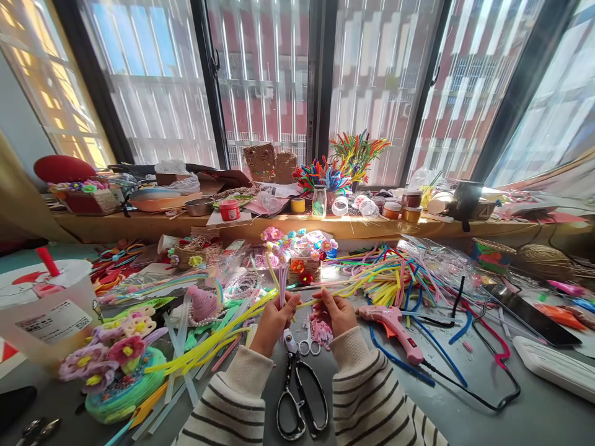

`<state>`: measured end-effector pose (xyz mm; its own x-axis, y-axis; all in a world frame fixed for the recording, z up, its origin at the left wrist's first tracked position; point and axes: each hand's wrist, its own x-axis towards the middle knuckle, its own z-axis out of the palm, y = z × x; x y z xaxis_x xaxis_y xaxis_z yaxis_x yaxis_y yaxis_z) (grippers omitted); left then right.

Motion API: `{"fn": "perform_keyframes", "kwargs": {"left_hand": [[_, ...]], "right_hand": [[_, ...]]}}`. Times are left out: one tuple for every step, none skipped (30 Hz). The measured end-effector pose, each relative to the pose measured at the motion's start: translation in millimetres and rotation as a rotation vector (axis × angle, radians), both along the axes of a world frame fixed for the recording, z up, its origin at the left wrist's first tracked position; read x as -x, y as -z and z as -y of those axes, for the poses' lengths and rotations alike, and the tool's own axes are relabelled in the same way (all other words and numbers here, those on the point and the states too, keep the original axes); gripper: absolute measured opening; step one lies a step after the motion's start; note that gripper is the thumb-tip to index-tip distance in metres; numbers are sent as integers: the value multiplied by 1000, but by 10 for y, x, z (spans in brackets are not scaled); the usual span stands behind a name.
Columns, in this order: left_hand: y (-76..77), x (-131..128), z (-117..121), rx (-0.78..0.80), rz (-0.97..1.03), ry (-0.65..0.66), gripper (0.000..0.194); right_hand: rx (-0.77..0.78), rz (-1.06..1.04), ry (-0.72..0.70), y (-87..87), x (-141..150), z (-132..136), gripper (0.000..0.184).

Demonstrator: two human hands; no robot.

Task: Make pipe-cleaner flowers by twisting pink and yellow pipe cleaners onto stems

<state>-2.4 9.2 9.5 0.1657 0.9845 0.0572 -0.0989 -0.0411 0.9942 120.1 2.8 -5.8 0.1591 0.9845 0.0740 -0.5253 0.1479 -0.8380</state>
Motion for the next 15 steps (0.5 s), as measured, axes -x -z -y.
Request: {"fn": "perform_keyframes", "kwargs": {"left_hand": [[2, 0, 1, 0, 7, 0, 30], [3, 0, 1, 2, 8, 3, 30], [3, 0, 2, 2, 4, 10, 30], [4, 0, 3, -1, -3, 18, 30], [6, 1, 4, -8, -10, 24, 29], [9, 3, 3, -15, -17, 29, 29], [13, 6, 1, -22, -24, 28, 29], [18, 11, -2, -27, -32, 18, 29], [25, 18, -7, -29, -45, 5, 29], [32, 27, -13, -29, -64, -13, 29], [39, 38, -20, -30, -84, -32, 30], [46, 49, -27, -33, -101, -48, 30], [52, 59, -32, -37, -114, -58, 30], [56, 68, -37, -39, -118, -62, 30], [59, 76, -40, -38, -112, -62, 30]], "right_hand": [[-2, -2, -9, 1, 6, 3, 30], [-5, -4, -10, 0, 13, 6, 30], [-6, -4, -7, -5, 20, 10, 30], [-5, 0, -8, -10, 26, 13, 30], [-2, 5, -15, -17, 31, 16, 30], [2, 9, -30, -22, 32, 18, 31], [6, 14, -48, -26, 28, 18, 31], [6, 15, -55, -27, 17, 16, 31], [2, 10, -37, -26, -1, 13, 31], [-5, -3, 5, -25, -27, 8, 30], [-9, -24, 68, -22, -58, 2, 29], [-9, -52, 145, -21, -93, -3, 28], [2, -87, 216, -22, -128, -8, 27], [22, -121, 261, -26, -161, -10, 27], [41, -153, 284, -34, -189, -9, 27]]}}
